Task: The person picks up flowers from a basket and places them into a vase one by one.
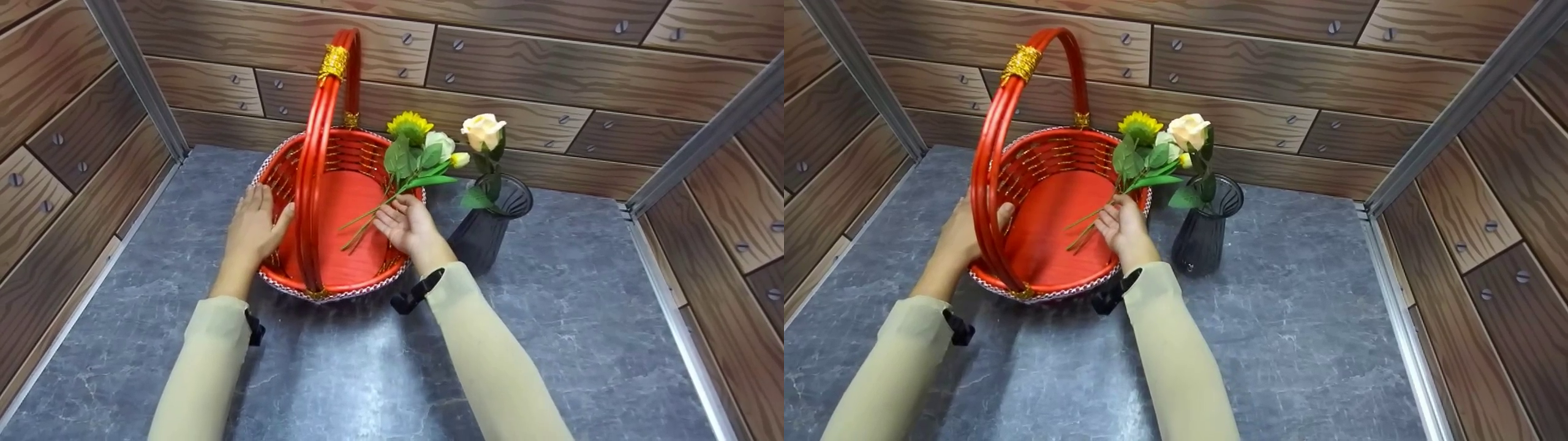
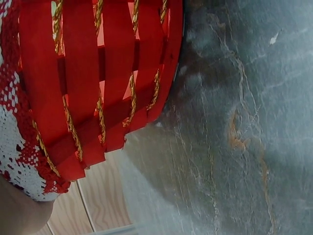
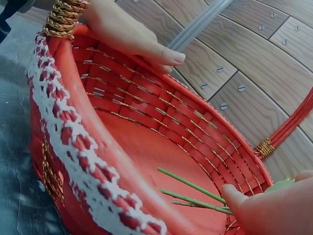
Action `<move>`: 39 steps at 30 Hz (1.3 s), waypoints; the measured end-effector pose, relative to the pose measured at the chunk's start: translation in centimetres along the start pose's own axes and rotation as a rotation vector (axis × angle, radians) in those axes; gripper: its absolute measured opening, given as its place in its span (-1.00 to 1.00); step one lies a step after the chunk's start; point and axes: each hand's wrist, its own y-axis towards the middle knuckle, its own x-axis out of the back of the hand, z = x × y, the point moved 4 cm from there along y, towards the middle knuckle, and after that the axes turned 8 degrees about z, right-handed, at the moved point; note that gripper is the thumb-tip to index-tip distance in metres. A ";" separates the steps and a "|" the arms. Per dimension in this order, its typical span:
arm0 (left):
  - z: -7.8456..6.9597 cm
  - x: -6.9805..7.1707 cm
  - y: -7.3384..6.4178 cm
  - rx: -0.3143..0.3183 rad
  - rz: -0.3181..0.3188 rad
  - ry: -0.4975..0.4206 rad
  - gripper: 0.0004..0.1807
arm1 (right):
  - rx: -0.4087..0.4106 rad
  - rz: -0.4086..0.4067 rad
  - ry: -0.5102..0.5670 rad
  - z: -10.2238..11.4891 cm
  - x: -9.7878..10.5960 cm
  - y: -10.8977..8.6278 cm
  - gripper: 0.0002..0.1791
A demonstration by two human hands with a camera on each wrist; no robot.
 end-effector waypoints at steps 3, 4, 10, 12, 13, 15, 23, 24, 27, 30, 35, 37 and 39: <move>0.1 0.1 0.1 0.002 0.001 -0.001 0.01 | -0.003 0.002 0.016 -0.1 -0.2 0.3 -0.34; 0.1 0.1 0.1 0.003 0.003 -0.001 0.01 | -0.004 0.002 0.021 0.0 -0.2 0.4 -0.33; 0.0 0.4 0.4 0.002 0.005 0.007 0.01 | -0.009 0.017 0.028 0.0 -0.3 1.1 -0.31; 0.0 0.5 0.4 -0.001 -0.006 0.014 0.00 | -0.011 0.029 0.025 -0.1 -0.3 1.4 -0.29; 0.0 0.5 0.5 -0.003 -0.009 0.015 0.00 | -0.013 0.033 0.024 -0.1 -0.2 1.5 -0.28; 0.0 0.6 0.5 -0.005 -0.016 0.017 0.00 | -0.019 0.042 0.022 -0.4 -0.2 1.9 -0.27; -0.2 0.5 0.6 -0.001 -0.005 0.008 0.02 | -0.027 0.011 0.026 -1.1 0.4 2.8 -0.28; -0.2 0.5 0.6 0.000 -0.005 0.006 0.02 | -0.026 0.005 0.027 -1.2 0.3 2.9 -0.30; -0.1 0.6 0.6 0.001 -0.013 0.009 0.01 | -0.025 -0.016 0.046 -1.1 0.3 3.1 -0.36; -0.1 0.6 0.6 0.000 -0.015 0.007 0.00 | -0.033 -0.053 0.098 -1.0 0.2 3.4 -0.45; 0.0 0.2 0.3 0.008 -0.002 -0.001 -0.01 | -0.063 -0.115 0.183 -1.1 0.2 3.6 -0.58; 0.0 0.0 0.1 0.011 0.005 -0.004 0.00 | -0.062 -0.156 0.183 -1.1 0.2 3.8 -0.69; 0.0 0.0 0.0 0.013 0.006 -0.005 0.00 | -0.062 -0.190 0.169 -1.1 0.3 4.1 -0.79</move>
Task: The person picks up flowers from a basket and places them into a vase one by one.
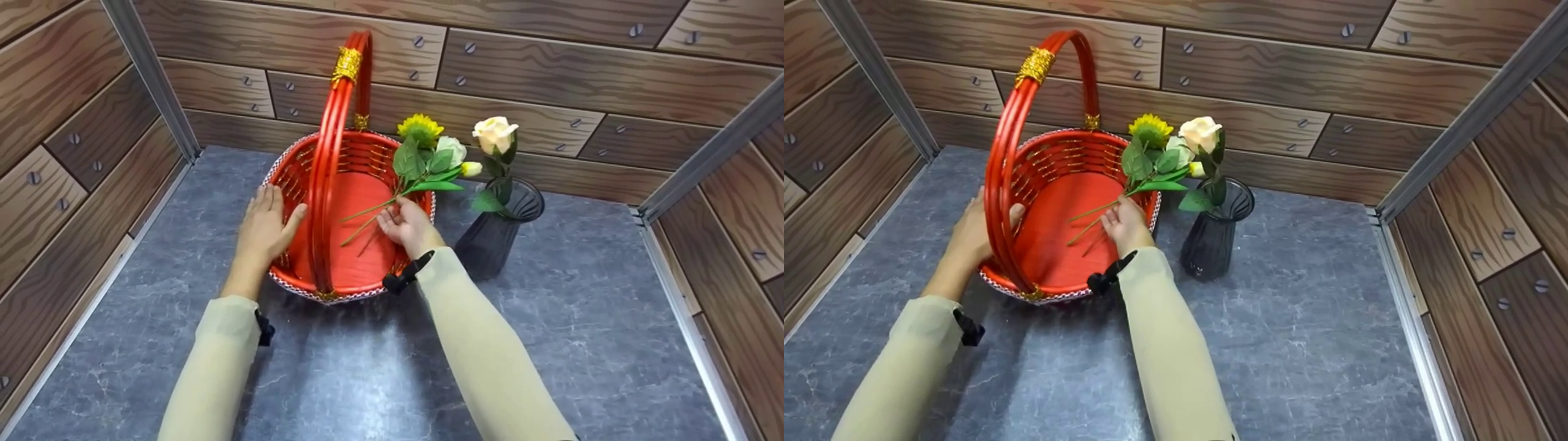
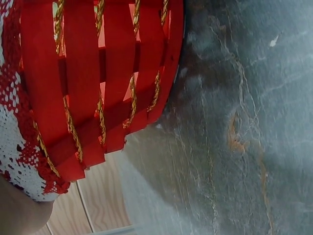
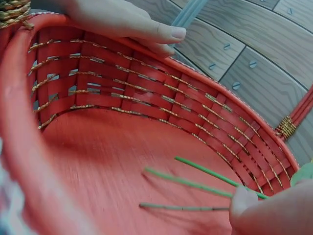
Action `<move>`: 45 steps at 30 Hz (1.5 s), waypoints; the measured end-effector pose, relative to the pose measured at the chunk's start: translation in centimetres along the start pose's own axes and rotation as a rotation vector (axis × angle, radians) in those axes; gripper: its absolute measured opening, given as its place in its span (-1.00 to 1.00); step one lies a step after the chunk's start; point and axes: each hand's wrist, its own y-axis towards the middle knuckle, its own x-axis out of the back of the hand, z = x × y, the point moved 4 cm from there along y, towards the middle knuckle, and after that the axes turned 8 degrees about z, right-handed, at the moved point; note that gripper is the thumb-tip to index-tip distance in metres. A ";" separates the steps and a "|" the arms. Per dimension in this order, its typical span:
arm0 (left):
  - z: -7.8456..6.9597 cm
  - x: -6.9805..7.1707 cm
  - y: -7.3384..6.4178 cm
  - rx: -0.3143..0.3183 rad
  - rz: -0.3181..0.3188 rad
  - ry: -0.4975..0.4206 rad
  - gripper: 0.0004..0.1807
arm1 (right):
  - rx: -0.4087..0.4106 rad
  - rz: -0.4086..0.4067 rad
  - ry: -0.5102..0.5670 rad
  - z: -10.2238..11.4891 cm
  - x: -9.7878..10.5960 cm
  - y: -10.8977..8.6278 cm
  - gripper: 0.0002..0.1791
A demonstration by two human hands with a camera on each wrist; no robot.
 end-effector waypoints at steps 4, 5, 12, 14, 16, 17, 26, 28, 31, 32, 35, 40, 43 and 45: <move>-0.1 -0.2 -0.2 0.001 -0.003 0.003 -0.01 | -0.008 -0.053 -0.062 1.4 2.8 8.3 -0.69; -0.2 -0.3 -0.2 0.001 -0.002 0.002 -0.01 | -0.007 -0.073 -0.080 1.7 3.6 10.6 -0.68; -0.2 -0.8 -1.0 0.016 0.008 -0.010 -0.01 | 0.007 -0.114 -0.124 3.0 8.2 23.1 -0.78; -0.2 -0.8 -1.1 0.018 0.006 -0.008 0.00 | 0.011 -0.109 -0.131 3.0 8.7 23.7 -0.77; -0.2 -0.8 -1.1 0.015 0.005 -0.009 0.00 | 0.031 -0.121 -0.142 2.8 8.7 23.2 -0.75; -0.3 -0.8 -1.1 0.013 0.004 -0.008 0.01 | 0.046 -0.131 -0.156 2.9 9.0 24.2 -0.76; 0.0 -0.3 -0.6 0.011 -0.012 0.008 0.01 | 0.245 -0.140 -0.199 1.3 5.2 15.6 -0.92; 0.1 -0.2 -0.4 0.009 -0.011 0.008 0.02 | 0.281 -0.134 -0.198 1.0 4.4 13.8 -0.89; 0.0 -0.1 -0.2 0.005 -0.014 0.009 0.03 | 0.328 -0.127 -0.224 0.4 2.4 8.8 -0.78; 0.0 0.0 -0.1 0.004 -0.015 0.011 0.03 | 0.336 -0.122 -0.235 0.2 1.6 6.9 -0.76; 0.0 0.0 0.0 0.003 -0.016 0.013 0.03 | 0.344 -0.104 -0.247 -0.5 -0.2 2.1 -0.80; 0.0 -0.2 0.1 0.002 -0.012 0.014 0.03 | 0.382 -0.052 -0.249 -1.1 -1.3 -1.4 -0.90; 0.1 -0.1 0.1 0.004 -0.012 0.013 0.04 | 0.432 -0.028 -0.246 -1.1 -1.3 -1.0 -0.90; 0.1 0.0 0.1 0.006 -0.013 0.015 0.05 | 0.457 -0.013 -0.244 -1.1 -1.2 -0.3 -0.89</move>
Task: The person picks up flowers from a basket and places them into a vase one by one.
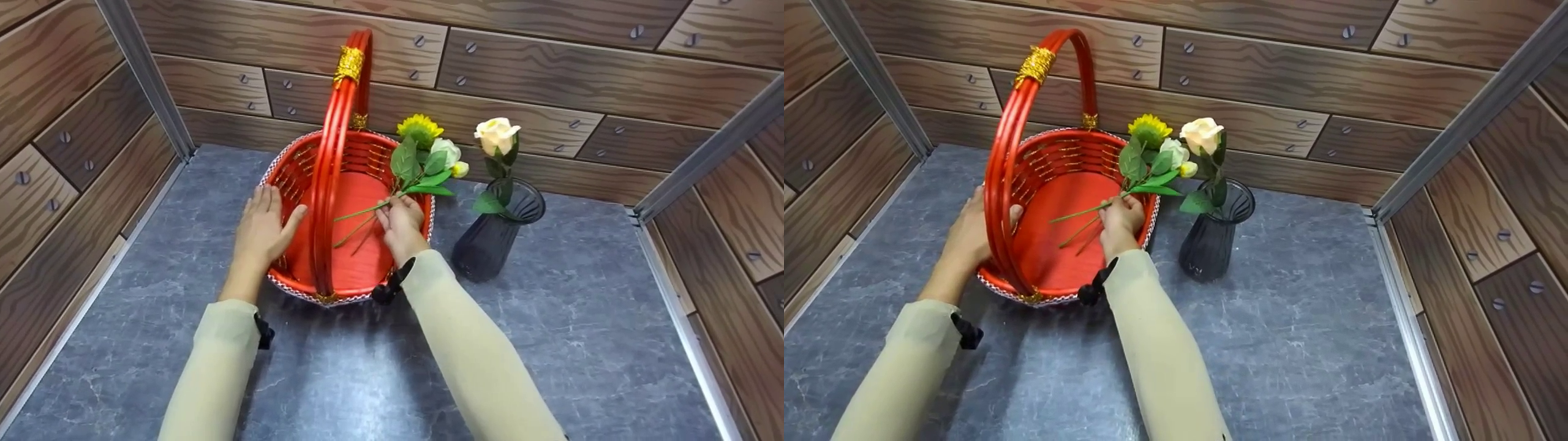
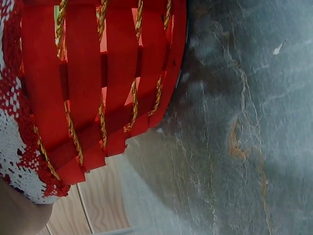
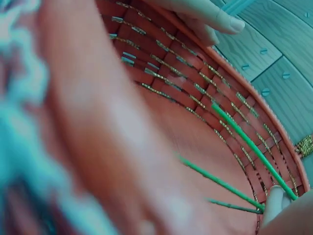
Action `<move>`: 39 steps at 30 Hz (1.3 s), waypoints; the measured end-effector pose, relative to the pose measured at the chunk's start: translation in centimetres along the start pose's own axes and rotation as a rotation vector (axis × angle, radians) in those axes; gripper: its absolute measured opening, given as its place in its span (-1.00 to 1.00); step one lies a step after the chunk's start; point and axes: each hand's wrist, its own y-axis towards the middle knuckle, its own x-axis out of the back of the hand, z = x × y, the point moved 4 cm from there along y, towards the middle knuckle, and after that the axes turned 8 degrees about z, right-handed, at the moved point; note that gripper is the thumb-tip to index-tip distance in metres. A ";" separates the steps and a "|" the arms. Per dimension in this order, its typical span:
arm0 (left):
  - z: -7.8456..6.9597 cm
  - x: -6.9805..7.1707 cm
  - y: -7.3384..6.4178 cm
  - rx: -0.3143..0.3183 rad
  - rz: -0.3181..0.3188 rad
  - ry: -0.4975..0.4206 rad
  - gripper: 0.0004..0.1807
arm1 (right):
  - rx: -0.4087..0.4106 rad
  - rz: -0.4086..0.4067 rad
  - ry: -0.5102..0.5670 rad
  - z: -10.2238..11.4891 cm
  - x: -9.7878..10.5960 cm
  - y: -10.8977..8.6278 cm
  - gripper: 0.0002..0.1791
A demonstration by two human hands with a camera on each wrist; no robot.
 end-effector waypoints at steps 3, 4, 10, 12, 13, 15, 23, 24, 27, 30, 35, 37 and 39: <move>0.0 0.2 0.0 -0.001 -0.003 0.002 0.06 | 0.022 0.028 0.013 0.0 -0.3 0.0 -0.87; -0.1 0.2 0.0 -0.001 -0.002 0.002 0.07 | 0.023 0.041 0.025 0.1 -0.4 -0.2 -0.87; -0.1 0.0 -0.1 0.000 0.007 0.006 0.05 | 0.036 0.087 0.075 0.3 -0.6 -1.1 -0.86; 0.0 0.0 -0.2 0.000 0.003 0.005 0.05 | 0.037 0.105 0.072 0.4 -0.6 -1.5 -0.87; 0.0 0.0 -0.2 0.001 0.002 0.003 0.05 | 0.036 0.116 0.071 0.4 -0.5 -1.7 -0.87; 0.0 0.0 -0.3 0.003 0.001 0.001 0.05 | 0.029 0.143 0.062 0.6 -0.5 -2.1 -0.88; -0.1 0.0 -0.1 0.008 0.009 -0.005 0.06 | 0.023 0.211 0.009 1.6 0.1 -3.3 -0.90; -0.1 0.0 -0.1 0.006 0.009 -0.006 0.06 | 0.020 0.211 0.002 1.7 0.2 -3.4 -0.90; -0.3 0.0 -0.1 0.002 0.012 -0.007 0.06 | 0.002 0.210 -0.009 2.2 0.6 -3.6 -0.86; -0.3 0.0 -0.1 0.006 0.015 -0.009 0.05 | -0.018 0.213 -0.001 2.4 1.0 -3.9 -0.82; -0.2 0.2 -0.3 0.010 0.016 -0.008 0.01 | -0.014 0.243 0.035 2.7 1.4 -4.3 -0.89; -0.2 0.2 -0.3 0.008 0.017 -0.006 0.00 | -0.006 0.254 0.041 2.8 1.6 -4.5 -0.89; -0.2 0.2 -0.3 0.006 0.016 -0.005 0.00 | -0.002 0.262 0.039 2.8 1.8 -4.6 -0.88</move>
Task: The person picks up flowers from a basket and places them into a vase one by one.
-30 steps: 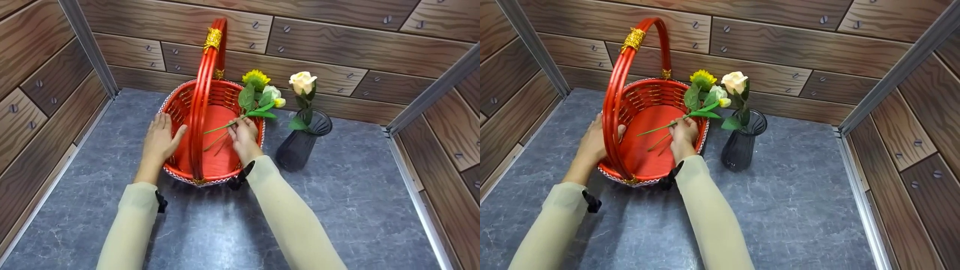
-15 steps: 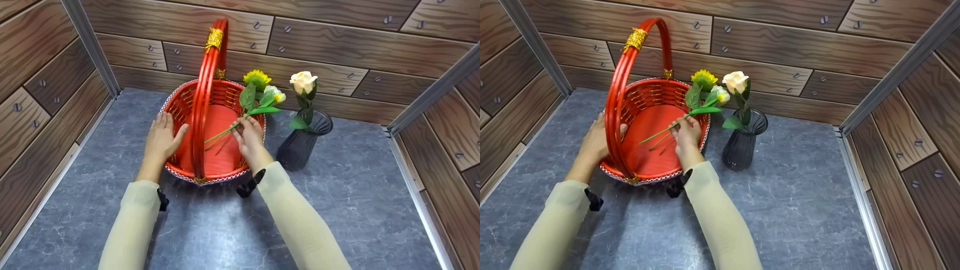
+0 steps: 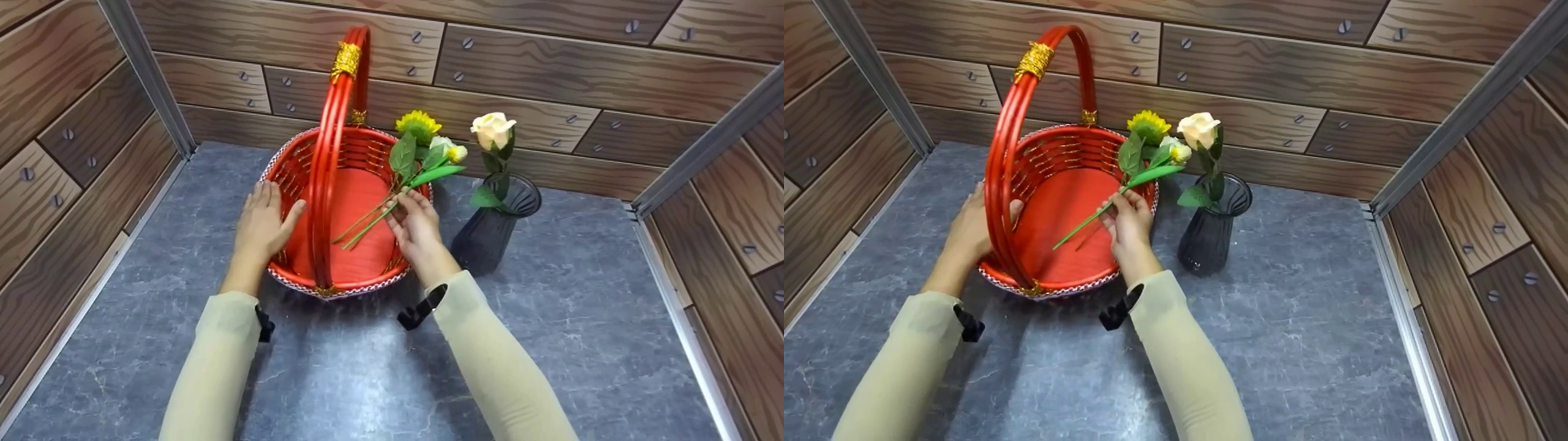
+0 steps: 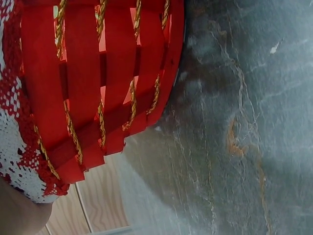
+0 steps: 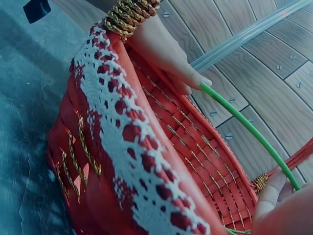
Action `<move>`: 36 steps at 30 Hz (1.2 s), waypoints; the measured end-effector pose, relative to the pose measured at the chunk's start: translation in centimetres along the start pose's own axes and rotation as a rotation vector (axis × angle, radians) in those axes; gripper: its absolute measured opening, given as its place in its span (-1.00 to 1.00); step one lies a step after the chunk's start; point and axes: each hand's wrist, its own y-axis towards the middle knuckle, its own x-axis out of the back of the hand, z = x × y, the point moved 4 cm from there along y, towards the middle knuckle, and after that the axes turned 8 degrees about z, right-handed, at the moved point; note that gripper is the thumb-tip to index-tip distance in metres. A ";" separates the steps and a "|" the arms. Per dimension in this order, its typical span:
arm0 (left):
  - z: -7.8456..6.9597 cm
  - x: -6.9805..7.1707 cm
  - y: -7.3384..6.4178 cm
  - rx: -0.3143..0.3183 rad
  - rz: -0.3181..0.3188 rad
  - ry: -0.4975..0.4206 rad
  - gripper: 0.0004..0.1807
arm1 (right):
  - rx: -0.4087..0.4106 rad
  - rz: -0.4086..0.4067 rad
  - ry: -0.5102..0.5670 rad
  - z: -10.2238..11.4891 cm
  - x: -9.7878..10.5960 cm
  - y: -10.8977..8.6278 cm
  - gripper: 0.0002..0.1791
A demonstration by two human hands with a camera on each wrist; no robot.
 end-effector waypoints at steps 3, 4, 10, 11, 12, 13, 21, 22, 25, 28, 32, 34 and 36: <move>0.0 0.0 0.0 -0.003 -0.009 0.003 0.00 | -0.001 0.009 -0.015 0.1 0.2 -0.2 -0.88; 0.0 0.0 0.1 -0.005 -0.012 0.004 0.00 | -0.004 0.011 -0.021 0.1 0.2 -0.2 -0.87; 0.0 -0.1 0.0 -0.008 -0.015 0.006 0.01 | -0.015 0.023 -0.061 0.4 0.4 -0.6 -0.88; 0.0 -0.1 0.0 -0.009 -0.016 0.005 0.02 | -0.015 0.028 -0.066 0.4 0.4 -0.7 -0.88; 0.0 -0.1 0.0 -0.011 -0.016 0.005 0.01 | -0.014 0.031 -0.074 0.5 0.4 -0.8 -0.88; -0.1 -0.1 0.1 -0.013 -0.018 0.005 0.01 | -0.013 0.034 -0.079 0.6 0.4 -0.9 -0.87; 0.0 -0.1 0.1 -0.018 -0.017 0.004 0.02 | -0.022 0.055 -0.120 1.3 0.2 -1.5 -0.76; 0.0 -0.1 0.1 -0.017 -0.015 0.006 0.02 | -0.022 0.057 -0.125 1.3 0.1 -1.5 -0.74; 0.1 -0.1 0.1 -0.017 -0.014 0.010 0.04 | -0.021 0.065 -0.130 1.5 -0.1 -1.7 -0.68; 0.1 -0.1 0.1 -0.013 -0.017 0.016 0.04 | -0.026 0.078 -0.137 1.6 -0.2 -1.8 -0.67; 0.1 -0.2 0.2 -0.017 -0.019 0.015 0.03 | -0.026 0.098 -0.143 1.8 -0.3 -2.2 -0.66; 0.1 -0.2 0.2 -0.018 -0.016 0.015 0.02 | -0.020 0.110 -0.149 2.0 -0.5 -2.3 -0.67; 0.2 -0.2 0.2 -0.017 -0.011 0.015 0.03 | -0.013 0.119 -0.154 2.2 -0.7 -2.6 -0.74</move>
